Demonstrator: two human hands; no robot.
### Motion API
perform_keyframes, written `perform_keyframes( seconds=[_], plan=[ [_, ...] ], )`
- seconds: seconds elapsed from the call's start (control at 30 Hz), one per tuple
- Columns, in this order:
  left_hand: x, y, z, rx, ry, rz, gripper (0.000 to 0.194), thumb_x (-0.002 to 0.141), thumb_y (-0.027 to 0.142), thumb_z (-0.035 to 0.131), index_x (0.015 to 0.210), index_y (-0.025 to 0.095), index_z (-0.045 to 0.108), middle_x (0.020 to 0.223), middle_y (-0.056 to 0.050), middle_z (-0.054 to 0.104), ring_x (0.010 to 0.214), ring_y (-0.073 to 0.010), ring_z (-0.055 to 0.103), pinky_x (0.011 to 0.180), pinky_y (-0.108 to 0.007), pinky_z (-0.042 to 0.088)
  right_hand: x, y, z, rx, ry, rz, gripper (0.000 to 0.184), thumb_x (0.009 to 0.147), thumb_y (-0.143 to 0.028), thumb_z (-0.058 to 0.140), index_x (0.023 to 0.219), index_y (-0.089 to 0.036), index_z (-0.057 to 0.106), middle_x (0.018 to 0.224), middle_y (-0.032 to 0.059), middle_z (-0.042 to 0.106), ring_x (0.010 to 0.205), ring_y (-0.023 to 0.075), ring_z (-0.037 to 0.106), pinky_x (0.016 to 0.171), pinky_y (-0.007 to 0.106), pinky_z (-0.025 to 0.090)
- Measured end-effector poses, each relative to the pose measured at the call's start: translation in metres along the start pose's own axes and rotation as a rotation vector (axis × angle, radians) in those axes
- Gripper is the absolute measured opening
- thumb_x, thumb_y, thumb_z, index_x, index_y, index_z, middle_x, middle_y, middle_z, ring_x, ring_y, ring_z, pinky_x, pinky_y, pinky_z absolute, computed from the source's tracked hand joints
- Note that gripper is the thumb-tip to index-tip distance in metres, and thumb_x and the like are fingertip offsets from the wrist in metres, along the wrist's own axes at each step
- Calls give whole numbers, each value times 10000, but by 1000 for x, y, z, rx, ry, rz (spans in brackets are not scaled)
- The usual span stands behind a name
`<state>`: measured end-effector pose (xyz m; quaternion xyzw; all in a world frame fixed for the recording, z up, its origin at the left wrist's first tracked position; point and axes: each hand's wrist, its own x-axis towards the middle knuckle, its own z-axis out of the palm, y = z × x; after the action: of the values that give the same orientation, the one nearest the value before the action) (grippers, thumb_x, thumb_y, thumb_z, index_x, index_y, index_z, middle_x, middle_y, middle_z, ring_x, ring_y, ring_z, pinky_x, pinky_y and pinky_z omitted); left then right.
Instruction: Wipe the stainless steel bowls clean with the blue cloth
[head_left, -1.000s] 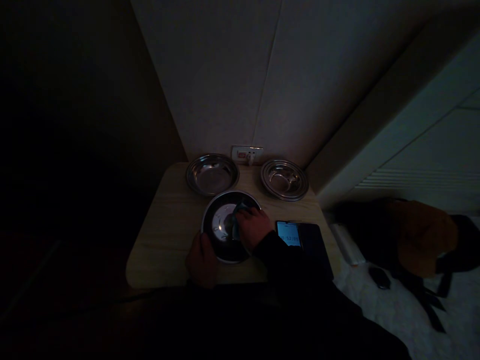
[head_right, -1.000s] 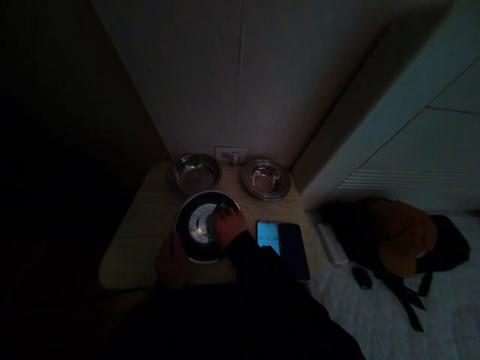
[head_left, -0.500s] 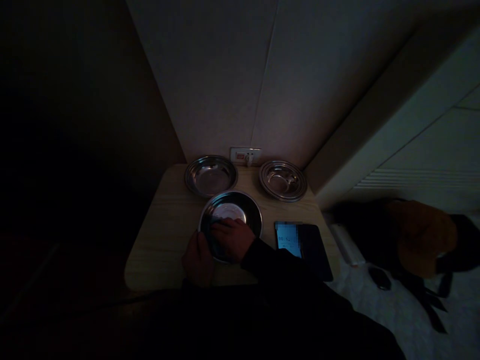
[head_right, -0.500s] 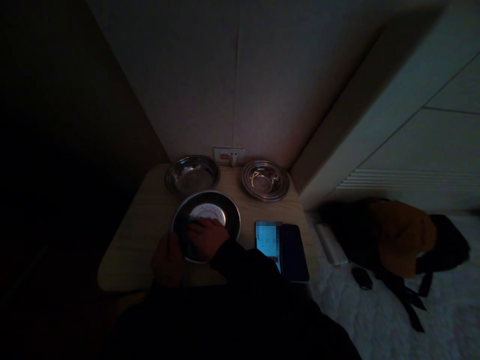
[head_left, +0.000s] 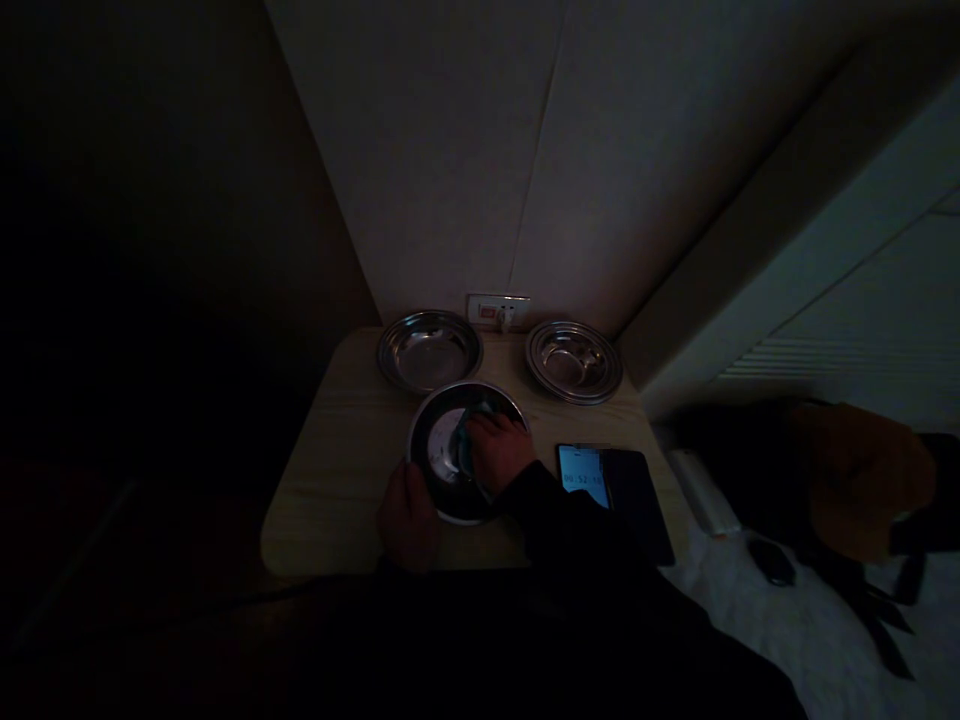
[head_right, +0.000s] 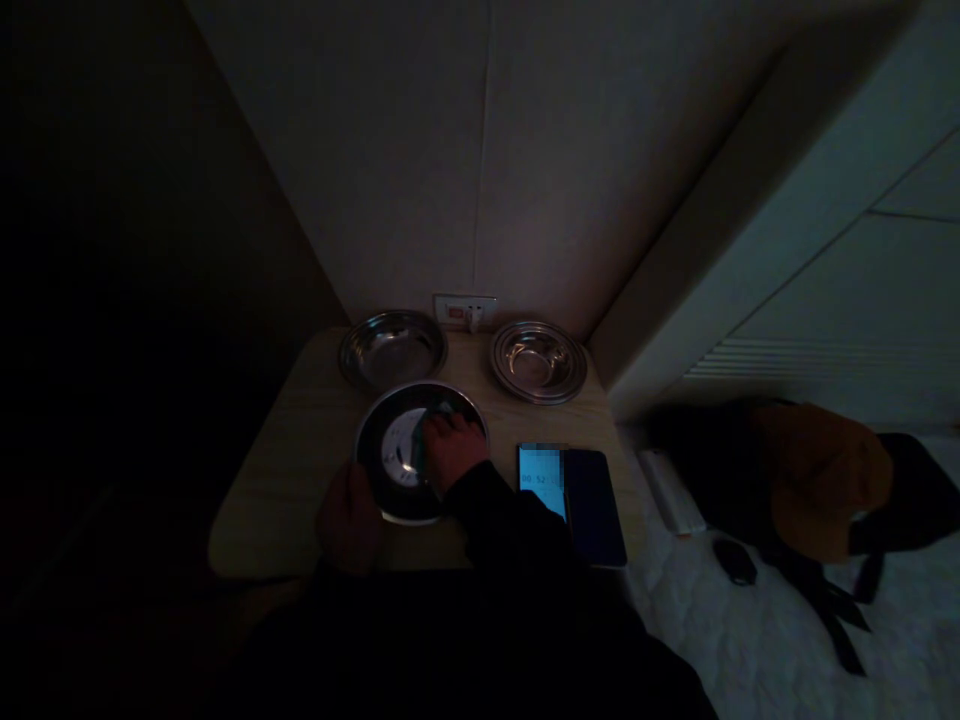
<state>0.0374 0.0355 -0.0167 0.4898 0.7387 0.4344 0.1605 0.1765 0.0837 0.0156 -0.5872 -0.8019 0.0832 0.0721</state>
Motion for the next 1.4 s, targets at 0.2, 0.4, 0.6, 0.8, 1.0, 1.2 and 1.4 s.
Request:
perform_keyframes(
  seconds=[0.2, 0.4, 0.6, 0.8, 1.0, 1.2, 1.4],
  plan=[
    [4, 1, -1, -3, 17, 38, 312, 844, 320, 390, 928, 154, 641, 888, -102, 683, 777, -167, 626, 646, -253, 460, -3, -22, 2, 302, -43, -306, 353, 806, -169, 452, 1145, -202, 543, 1163, 39, 582, 1050, 190, 473, 877, 314, 376],
    [5, -4, -3, 24, 71, 39, 291, 834, 314, 418, 930, 160, 645, 859, -96, 685, 750, -167, 625, 625, -248, 457, -33, -14, -16, 213, -287, -364, 193, 763, -209, 507, 923, -201, 615, 910, 44, 653, 859, 177, 567, 750, 294, 408],
    [5, 1, -1, -35, 37, 57, 313, 834, 333, 419, 977, 159, 637, 919, -99, 684, 818, -172, 629, 674, -253, 467, -49, -1, -22, -15, -241, -201, 170, 737, -220, 501, 859, -178, 612, 894, 74, 668, 899, 240, 547, 803, 411, 360],
    [6, -2, -1, -17, 19, -18, 305, 835, 330, 414, 942, 157, 642, 883, -99, 682, 771, -167, 627, 642, -247, 462, -41, -30, 2, 300, -139, -298, 246, 762, -197, 476, 991, -179, 566, 947, 48, 643, 895, 177, 545, 782, 286, 392],
    [14, -8, -10, -11, -32, -45, 342, 837, 346, 395, 975, 147, 638, 943, -106, 675, 842, -178, 617, 708, -259, 460, -55, -20, -3, 168, -175, -316, 392, 774, -338, 521, 1134, -183, 509, 1078, 71, 615, 995, 241, 505, 835, 386, 351],
    [28, 1, -10, -136, -133, -100, 407, 814, 453, 393, 928, 151, 640, 914, -82, 679, 830, -188, 609, 721, -271, 464, -65, -9, -9, 20, -199, -355, 355, 810, -292, 494, 1147, -180, 508, 1164, 86, 581, 1028, 255, 486, 844, 416, 327],
    [18, -7, -4, -210, -235, -140, 415, 806, 468, 391, 957, 149, 609, 932, -80, 665, 839, -190, 598, 743, -289, 464, -56, -27, 6, 51, -147, -307, 331, 829, -272, 470, 1140, -166, 518, 1131, 77, 603, 998, 249, 502, 856, 415, 325]
  ],
)
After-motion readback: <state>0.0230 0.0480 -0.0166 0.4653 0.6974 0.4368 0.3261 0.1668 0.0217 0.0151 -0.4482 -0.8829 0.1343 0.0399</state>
